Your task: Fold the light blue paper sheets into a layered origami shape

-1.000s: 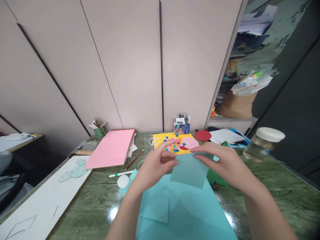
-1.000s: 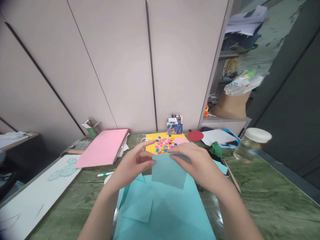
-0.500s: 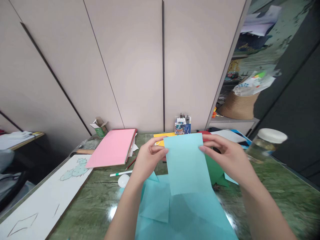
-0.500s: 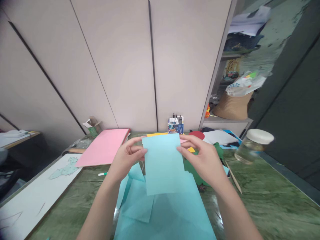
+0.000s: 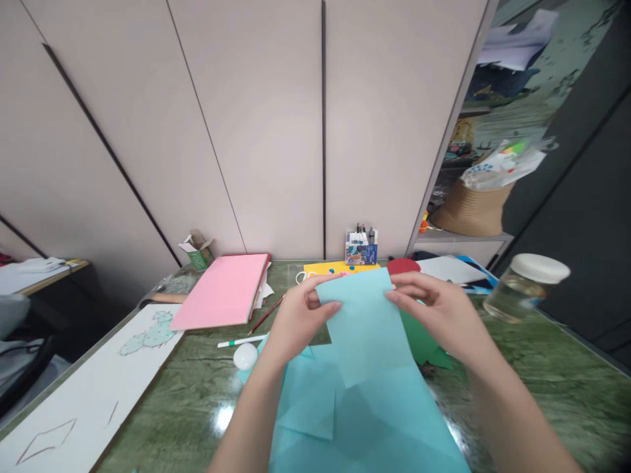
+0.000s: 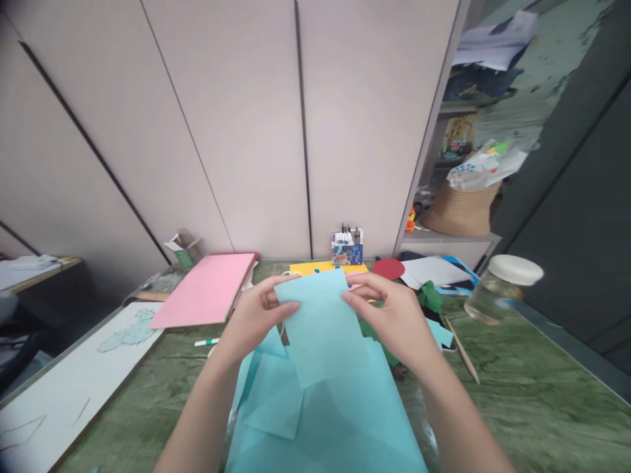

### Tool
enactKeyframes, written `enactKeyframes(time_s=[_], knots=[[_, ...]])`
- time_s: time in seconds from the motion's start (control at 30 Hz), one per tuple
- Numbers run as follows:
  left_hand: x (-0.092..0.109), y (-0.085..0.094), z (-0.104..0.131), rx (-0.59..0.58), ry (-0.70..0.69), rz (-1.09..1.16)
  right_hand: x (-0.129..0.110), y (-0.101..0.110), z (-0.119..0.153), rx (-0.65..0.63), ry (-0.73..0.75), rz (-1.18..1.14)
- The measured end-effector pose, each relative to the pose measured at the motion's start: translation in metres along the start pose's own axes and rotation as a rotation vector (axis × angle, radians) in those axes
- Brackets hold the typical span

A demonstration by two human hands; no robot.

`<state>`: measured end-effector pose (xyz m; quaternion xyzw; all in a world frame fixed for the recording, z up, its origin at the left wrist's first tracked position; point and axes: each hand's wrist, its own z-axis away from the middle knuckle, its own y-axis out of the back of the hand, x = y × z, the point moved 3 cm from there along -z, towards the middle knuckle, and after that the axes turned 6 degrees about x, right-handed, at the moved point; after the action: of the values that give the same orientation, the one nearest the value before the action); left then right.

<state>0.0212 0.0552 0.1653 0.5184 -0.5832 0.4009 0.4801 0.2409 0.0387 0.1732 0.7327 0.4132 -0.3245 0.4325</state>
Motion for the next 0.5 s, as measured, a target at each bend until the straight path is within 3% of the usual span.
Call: enactKeyframes(time_s=[0.2,0.27,0.33,0.4,0.5], knots=[[-0.002,0.011,-0.005,0.123,-0.035,0.076,-0.004,-0.001,0.003,-0.346,0.024,0.187],[0.0,0.015,-0.006,0.162,-0.059,0.062,-0.004,0.0,0.002,-0.404,0.03,0.204],[0.001,0.018,-0.006,0.189,-0.073,0.028,-0.002,0.004,-0.001,-0.323,0.037,0.157],[0.002,0.019,-0.005,0.168,-0.058,-0.01,0.001,0.011,-0.005,-0.158,0.029,0.091],[0.001,0.015,-0.002,0.021,-0.002,-0.071,0.007,0.02,-0.008,0.069,-0.006,0.071]])
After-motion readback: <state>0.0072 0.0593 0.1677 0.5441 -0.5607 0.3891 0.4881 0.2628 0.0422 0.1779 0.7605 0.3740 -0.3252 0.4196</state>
